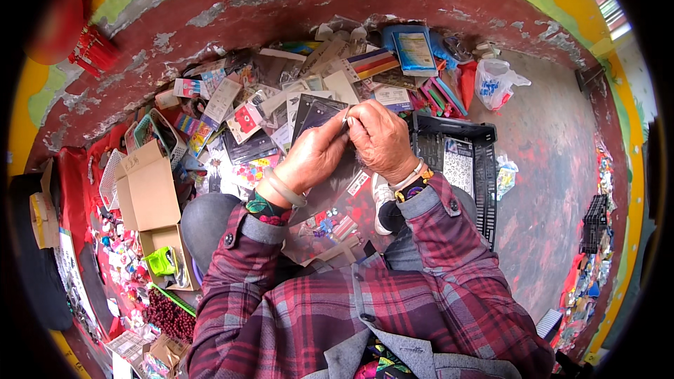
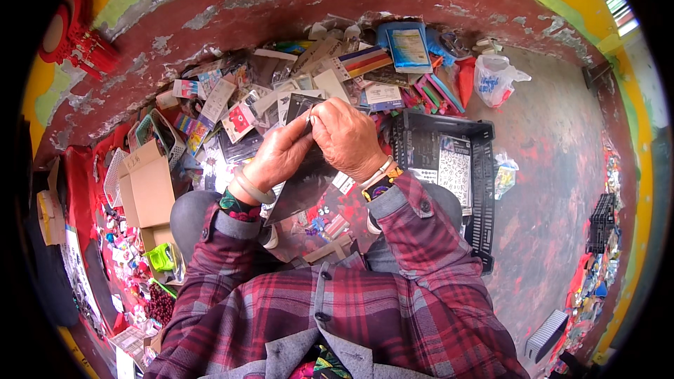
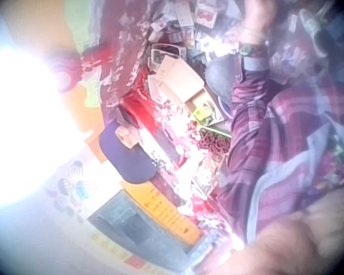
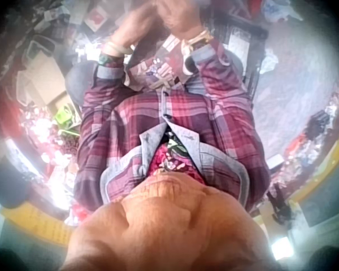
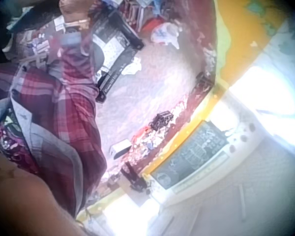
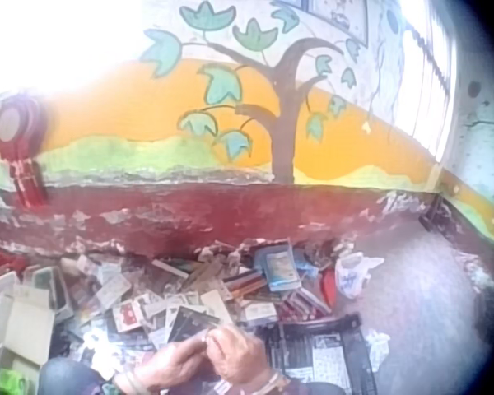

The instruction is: The person sits on the floor and wipes the surface of various sticker sheets with a cloth. They handle the sheets one by one, turning them over to clean both sides, and place them back into a pile.

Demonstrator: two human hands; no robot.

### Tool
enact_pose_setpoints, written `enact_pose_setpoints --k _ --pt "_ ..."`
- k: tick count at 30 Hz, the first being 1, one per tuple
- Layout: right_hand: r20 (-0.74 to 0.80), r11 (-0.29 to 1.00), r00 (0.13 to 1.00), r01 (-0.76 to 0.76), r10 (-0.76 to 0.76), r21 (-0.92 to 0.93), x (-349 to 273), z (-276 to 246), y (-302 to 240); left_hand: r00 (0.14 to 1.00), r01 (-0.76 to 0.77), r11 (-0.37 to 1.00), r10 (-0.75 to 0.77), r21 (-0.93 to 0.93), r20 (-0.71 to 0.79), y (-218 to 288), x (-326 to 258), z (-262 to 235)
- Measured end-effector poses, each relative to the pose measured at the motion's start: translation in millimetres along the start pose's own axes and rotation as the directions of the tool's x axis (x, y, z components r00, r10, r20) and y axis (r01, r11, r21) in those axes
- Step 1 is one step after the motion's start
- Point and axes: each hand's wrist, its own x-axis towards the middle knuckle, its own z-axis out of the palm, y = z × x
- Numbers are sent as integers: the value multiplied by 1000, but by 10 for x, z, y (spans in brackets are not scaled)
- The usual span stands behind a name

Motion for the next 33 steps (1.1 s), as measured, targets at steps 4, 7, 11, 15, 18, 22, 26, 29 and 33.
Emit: enact_pose_setpoints --k 4,7,11,15,18,22,26,29,33 --pt "44 999 998 39 -38 -27 8 -45 18 999 30 1000 -30 5 29 52 4 -30" --pt "61 994 994 93 -89 -61 17 -77 33 997 50 998 -51 27 63 110 6 -69" --pt "80 994 992 101 -97 -51 27 -139 11 992 26 1000 -24 -9 125 152 4 -110" --pt "91 998 995 46 -51 52 37 -176 -7 982 14 999 -5 -44 189 124 -2 -165" --pt "179 984 983 -70 40 163 59 -248 8 957 68 992 -35 -105 289 116 10 -243" --pt "393 775 889 -414 234 477 65 -351 72 946 136 980 -84 -148 314 60 -19 -288" --pt "551 498 793 -598 259 628 42 -384 164 926 212 955 -128 -209 354 116 -2 -346" --pt "567 413 772 -633 285 655 31 -344 199 943 188 960 -118 -206 311 26 -19 -309" --pt "368 619 850 -527 377 582 35 -171 172 960 234 965 -210 -117 187 -34 -11 -236"
